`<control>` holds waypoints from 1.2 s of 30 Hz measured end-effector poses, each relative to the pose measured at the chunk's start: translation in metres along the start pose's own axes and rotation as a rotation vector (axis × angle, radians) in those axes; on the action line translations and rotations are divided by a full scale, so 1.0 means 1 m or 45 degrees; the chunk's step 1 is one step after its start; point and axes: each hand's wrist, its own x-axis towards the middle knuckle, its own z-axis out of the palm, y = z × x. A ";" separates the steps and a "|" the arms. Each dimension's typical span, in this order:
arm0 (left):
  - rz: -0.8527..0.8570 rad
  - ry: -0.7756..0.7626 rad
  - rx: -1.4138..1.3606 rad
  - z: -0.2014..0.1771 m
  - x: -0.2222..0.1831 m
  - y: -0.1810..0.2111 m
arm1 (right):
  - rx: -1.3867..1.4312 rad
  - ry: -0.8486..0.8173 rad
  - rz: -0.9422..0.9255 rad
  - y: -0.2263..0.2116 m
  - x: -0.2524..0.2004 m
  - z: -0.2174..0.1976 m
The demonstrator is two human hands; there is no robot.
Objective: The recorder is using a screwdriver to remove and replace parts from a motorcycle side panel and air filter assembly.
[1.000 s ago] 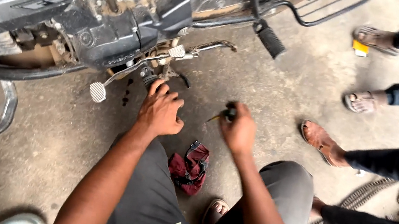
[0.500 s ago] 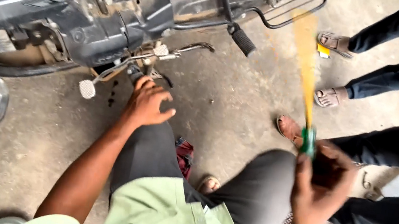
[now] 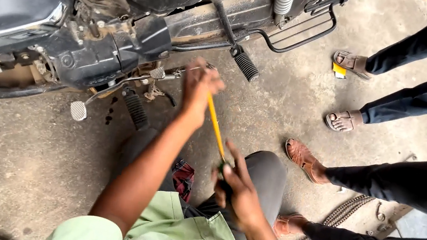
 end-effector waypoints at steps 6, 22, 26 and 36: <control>0.149 0.144 -0.132 -0.026 0.070 0.059 | 0.453 -0.239 0.059 -0.047 0.056 0.006; 0.306 0.055 -0.143 -0.054 0.102 0.067 | 0.624 -0.490 0.138 -0.074 0.101 -0.013; 0.340 0.033 -0.123 -0.057 0.103 0.066 | 0.639 -0.484 0.137 -0.072 0.103 -0.014; 0.261 -0.077 -0.225 -0.042 0.069 0.059 | -0.205 -0.074 -0.265 -0.061 0.117 0.002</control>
